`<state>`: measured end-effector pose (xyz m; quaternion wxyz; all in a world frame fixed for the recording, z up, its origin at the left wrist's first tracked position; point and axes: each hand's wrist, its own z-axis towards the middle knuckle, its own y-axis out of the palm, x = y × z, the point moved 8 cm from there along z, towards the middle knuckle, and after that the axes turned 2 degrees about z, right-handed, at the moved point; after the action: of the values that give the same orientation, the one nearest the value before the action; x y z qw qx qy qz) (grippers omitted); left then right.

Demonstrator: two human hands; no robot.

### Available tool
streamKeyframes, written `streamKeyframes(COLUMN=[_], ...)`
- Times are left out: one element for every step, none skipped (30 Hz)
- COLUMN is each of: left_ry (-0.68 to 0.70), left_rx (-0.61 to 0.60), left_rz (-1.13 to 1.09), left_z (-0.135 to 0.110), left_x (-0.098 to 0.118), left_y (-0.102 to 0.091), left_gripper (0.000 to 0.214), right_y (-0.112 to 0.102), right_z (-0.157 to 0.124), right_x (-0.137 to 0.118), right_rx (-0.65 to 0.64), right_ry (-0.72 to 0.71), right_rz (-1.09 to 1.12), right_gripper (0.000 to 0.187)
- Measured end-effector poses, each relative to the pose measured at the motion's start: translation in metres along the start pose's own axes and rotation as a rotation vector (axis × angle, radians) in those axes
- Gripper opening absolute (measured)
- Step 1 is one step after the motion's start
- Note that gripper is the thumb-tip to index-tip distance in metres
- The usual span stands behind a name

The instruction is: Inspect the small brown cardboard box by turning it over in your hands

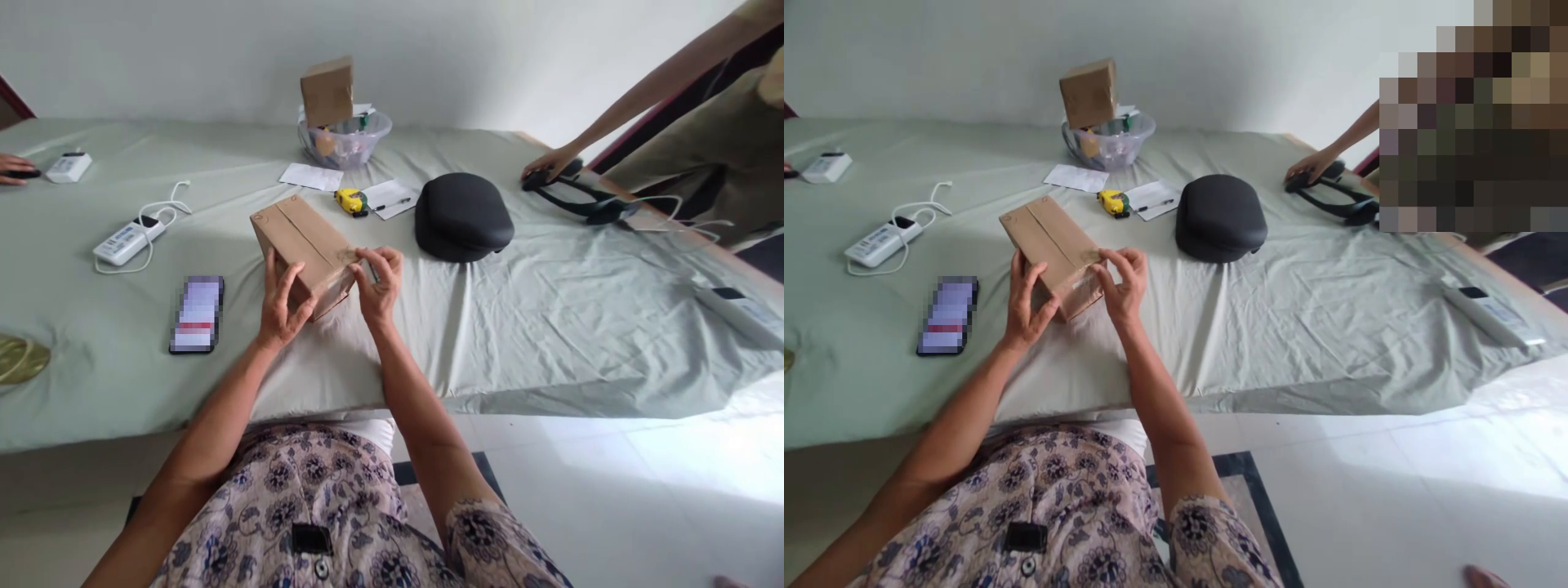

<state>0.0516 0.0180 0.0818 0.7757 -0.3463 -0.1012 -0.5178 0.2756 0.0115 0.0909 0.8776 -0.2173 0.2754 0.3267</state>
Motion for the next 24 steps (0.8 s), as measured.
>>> streamKeyframes(left_ry=[0.0,-0.011,-0.034,-0.061,-0.089,-0.111,-0.126,-0.138,-0.146,-0.154,-0.162,-0.167,-0.166,-0.161,-0.154,-0.148,-0.147,-0.153,-0.169,-0.194,-0.225,-0.264,-0.308,-0.354], left_rx=[-0.005,-0.017,-0.034,-0.053,-0.07,-0.081,-0.085,-0.085,-0.081,-0.072,-0.058,-0.044,-0.028,-0.013,-0.001,0.009,0.02,0.035,0.054,0.075,0.099,0.12,0.137,0.154], left_rz=[-0.034,-0.065,-0.092,-0.116,-0.139,-0.163,-0.185,-0.206,-0.224,-0.239,-0.252,-0.264,-0.275,-0.287,-0.295,-0.299,-0.299,-0.297,-0.296,-0.3,-0.307,-0.319,-0.335,-0.355], left_z=[0.001,0.001,0.001,0.001,0.001,0.0,-0.001,-0.001,-0.002,-0.002,-0.003,-0.003,-0.004,-0.004,-0.004,-0.003,-0.003,-0.002,-0.002,-0.001,-0.001,-0.001,-0.001,-0.001], left_x=[-0.001,-0.004,-0.006,-0.01,-0.013,-0.015,-0.016,-0.018,-0.018,-0.019,-0.02,-0.021,-0.021,-0.021,-0.021,-0.022,-0.023,-0.024,-0.027,-0.029,-0.033,-0.036,-0.039,-0.042], left_y=[-0.001,-0.001,-0.001,-0.001,0.0,0.0,0.001,0.001,0.001,0.0,0.0,-0.001,-0.002,-0.003,-0.004,-0.005,-0.006,-0.008,-0.01,-0.013,-0.016,-0.018,-0.019,-0.021], left_gripper=[0.068,0.069,0.07,0.07,0.071,0.072,0.073,0.074,0.075,0.076,0.077,0.077,0.076,0.075,0.072,0.07,0.069,0.069,0.07,0.072,0.075,0.078,0.081,0.083], right_y=[0.001,0.005,0.011,0.019,0.027,0.033,0.037,0.04,0.041,0.042,0.042,0.042,0.044,0.045,0.048,0.05,0.051,0.052,0.053,0.053,0.054,0.055,0.056,0.055], right_z=[0.002,0.002,0.0,-0.002,-0.005,-0.008,-0.011,-0.013,-0.014,-0.014,-0.014,-0.014,-0.014,-0.014,-0.014,-0.014,-0.014,-0.014,-0.015,-0.015,-0.016,-0.017,-0.018,-0.019], right_x=[0.011,0.021,0.03,0.037,0.042,0.044,0.045,0.043,0.041,0.037,0.034,0.031,0.028,0.026,0.024,0.023,0.022,0.022,0.022,0.023,0.024,0.026,0.027,0.028], right_rx=[0.002,-0.015,-0.05,-0.095,-0.138,-0.17,-0.193,-0.204,-0.209,-0.215,-0.224,-0.238,-0.256,-0.277,-0.296,-0.31,-0.316,-0.318,-0.323,-0.335,-0.355,-0.379,-0.398,-0.407], right_ry=[0.073,0.151,0.229,0.3,0.359,0.403,0.433,0.448,0.452,0.45,0.447,0.445,0.447,0.452,0.458,0.458,0.451,0.439,0.425,0.411,0.398,0.384,0.365,0.342], right_rz=[0.053,0.125,0.206,0.287,0.36,0.42,0.467,0.502,0.527,0.54,0.545,0.549,0.557,0.574,0.599,0.624,0.641,0.642,0.626,0.596,0.557,0.512,0.465,0.417], right_gripper=[0.042,0.046,0.051,0.055,0.058,0.06,0.062,0.064,0.065,0.067,0.068,0.067,0.066,0.065,0.063,0.061,0.061,0.061,0.062,0.062,0.062,0.061,0.06,0.058])
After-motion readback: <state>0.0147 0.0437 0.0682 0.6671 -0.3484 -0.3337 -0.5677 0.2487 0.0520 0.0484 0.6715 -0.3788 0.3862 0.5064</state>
